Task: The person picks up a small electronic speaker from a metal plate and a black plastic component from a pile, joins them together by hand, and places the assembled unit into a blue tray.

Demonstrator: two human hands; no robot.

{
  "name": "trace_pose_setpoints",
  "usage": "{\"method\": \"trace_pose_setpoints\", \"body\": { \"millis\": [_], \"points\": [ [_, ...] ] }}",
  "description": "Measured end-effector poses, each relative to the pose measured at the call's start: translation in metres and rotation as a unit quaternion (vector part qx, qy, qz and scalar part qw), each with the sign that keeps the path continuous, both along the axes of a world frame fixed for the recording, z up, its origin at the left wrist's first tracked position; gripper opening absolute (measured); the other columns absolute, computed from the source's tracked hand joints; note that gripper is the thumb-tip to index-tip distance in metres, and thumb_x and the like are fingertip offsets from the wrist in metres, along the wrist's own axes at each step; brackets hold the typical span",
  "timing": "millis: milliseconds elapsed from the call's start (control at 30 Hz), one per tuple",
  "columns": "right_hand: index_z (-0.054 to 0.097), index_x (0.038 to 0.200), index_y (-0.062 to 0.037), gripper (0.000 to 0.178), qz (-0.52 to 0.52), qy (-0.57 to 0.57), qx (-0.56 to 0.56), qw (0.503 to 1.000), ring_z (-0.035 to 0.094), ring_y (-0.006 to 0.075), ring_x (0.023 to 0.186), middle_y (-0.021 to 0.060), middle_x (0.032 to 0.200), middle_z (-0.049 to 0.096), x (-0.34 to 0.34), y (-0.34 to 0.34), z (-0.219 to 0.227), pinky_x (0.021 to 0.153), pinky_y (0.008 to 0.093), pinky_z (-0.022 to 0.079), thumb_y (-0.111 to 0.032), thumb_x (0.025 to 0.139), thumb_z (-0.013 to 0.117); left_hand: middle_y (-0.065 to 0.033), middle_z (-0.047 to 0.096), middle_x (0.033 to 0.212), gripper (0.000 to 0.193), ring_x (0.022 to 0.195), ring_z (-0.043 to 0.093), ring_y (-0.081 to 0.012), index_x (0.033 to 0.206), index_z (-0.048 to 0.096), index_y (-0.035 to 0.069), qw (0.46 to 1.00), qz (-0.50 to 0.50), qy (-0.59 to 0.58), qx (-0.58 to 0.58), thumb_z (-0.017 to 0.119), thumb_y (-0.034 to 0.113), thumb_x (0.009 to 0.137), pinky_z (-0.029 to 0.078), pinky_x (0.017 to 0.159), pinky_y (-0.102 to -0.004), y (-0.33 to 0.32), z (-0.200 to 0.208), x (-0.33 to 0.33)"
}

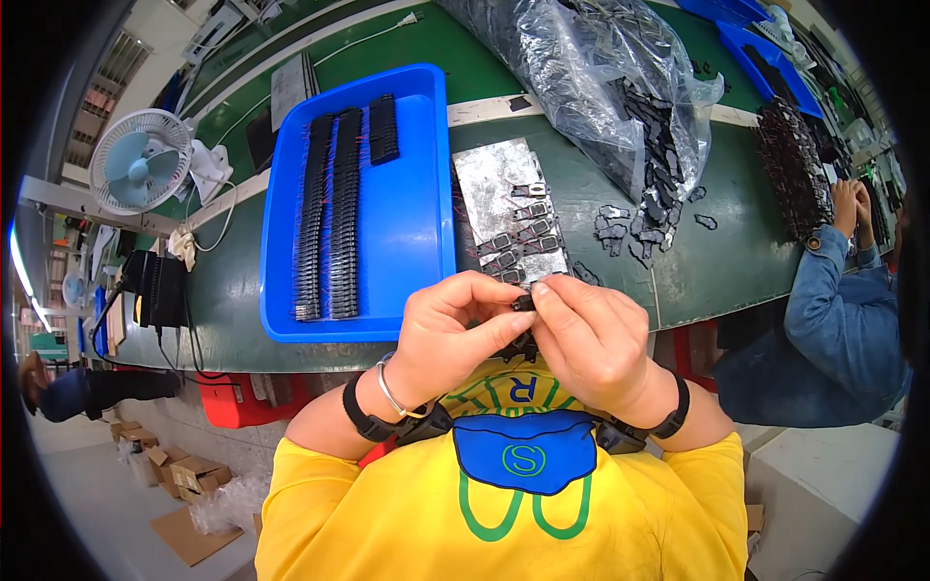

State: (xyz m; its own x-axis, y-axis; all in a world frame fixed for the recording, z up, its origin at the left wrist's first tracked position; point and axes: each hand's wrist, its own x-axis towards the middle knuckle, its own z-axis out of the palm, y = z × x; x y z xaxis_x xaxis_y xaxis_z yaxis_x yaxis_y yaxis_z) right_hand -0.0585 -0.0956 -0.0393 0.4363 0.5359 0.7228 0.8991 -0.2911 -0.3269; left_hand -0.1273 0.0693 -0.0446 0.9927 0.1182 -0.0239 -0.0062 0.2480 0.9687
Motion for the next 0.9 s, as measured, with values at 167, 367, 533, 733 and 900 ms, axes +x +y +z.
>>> {"method": "trace_pose_setpoints", "body": {
  "millis": [167, 367, 533, 733, 900],
  "points": [
    [0.064, 0.097, 0.0042, 0.033, 0.021, 0.032, 0.018, 0.999, 0.066, 0.0281, 0.069, 0.015, 0.087, 0.066, 0.002, 0.002, -0.003, 0.059, 0.0322, 0.053, 0.001, 0.065, 0.074, -0.0068, 0.067, 0.09, 0.016, 0.077, 0.062, -0.0104, 0.098, 0.063, -0.003, 0.979, 0.001, -0.086, 0.187, 0.068, -0.002, 0.083, 0.051, 0.071, -0.0234, 0.009, -0.005, -0.001],
    [0.063, 0.104, 0.0038, 0.034, 0.145, 0.376, 0.028, 0.915, 0.067, 0.0203, 0.073, 0.014, 0.088, 0.067, 0.005, -0.008, 0.009, 0.06, 0.0288, 0.052, -0.006, 0.074, 0.075, -0.0095, 0.065, 0.093, 0.015, 0.081, 0.063, -0.013, 0.098, 0.062, -0.004, 0.991, -0.012, -0.118, 0.066, 0.067, -0.004, 0.083, 0.051, 0.072, -0.0242, 0.018, -0.004, -0.005],
    [0.063, 0.106, 0.0045, 0.029, 0.21, 0.409, 0.056, 0.886, 0.066, 0.015, 0.073, 0.0134, 0.087, 0.067, 0.007, -0.01, -0.001, 0.06, 0.026, 0.052, -0.007, 0.081, 0.072, -0.011, 0.065, 0.093, 0.015, 0.082, 0.063, -0.0147, 0.098, 0.062, -0.004, 0.984, -0.042, -0.162, 0.054, 0.066, -0.005, 0.083, 0.051, 0.072, -0.0244, 0.023, -0.012, -0.003],
    [0.063, 0.106, 0.0054, 0.025, 0.233, 0.435, 0.108, 0.863, 0.067, 0.0149, 0.07, 0.0124, 0.087, 0.068, 0.005, -0.01, -0.009, 0.06, 0.0241, 0.052, -0.004, 0.084, 0.068, -0.0117, 0.065, 0.093, 0.015, 0.081, 0.064, -0.0158, 0.098, 0.062, -0.004, 0.98, -0.044, -0.183, 0.069, 0.067, -0.004, 0.083, 0.051, 0.071, -0.0244, 0.024, -0.011, -0.003],
    [0.064, 0.105, 0.0051, 0.023, 0.243, 0.418, 0.121, 0.867, 0.067, 0.0152, 0.069, 0.0118, 0.085, 0.068, 0.004, -0.009, -0.006, 0.059, 0.0255, 0.052, -0.003, 0.084, 0.068, -0.0151, 0.065, 0.088, 0.016, 0.076, 0.063, -0.0202, 0.095, 0.061, -0.004, 0.983, -0.039, -0.168, 0.065, 0.068, 0.004, 0.085, 0.053, 0.066, -0.0283, 0.023, -0.011, -0.003]
  ]
}}
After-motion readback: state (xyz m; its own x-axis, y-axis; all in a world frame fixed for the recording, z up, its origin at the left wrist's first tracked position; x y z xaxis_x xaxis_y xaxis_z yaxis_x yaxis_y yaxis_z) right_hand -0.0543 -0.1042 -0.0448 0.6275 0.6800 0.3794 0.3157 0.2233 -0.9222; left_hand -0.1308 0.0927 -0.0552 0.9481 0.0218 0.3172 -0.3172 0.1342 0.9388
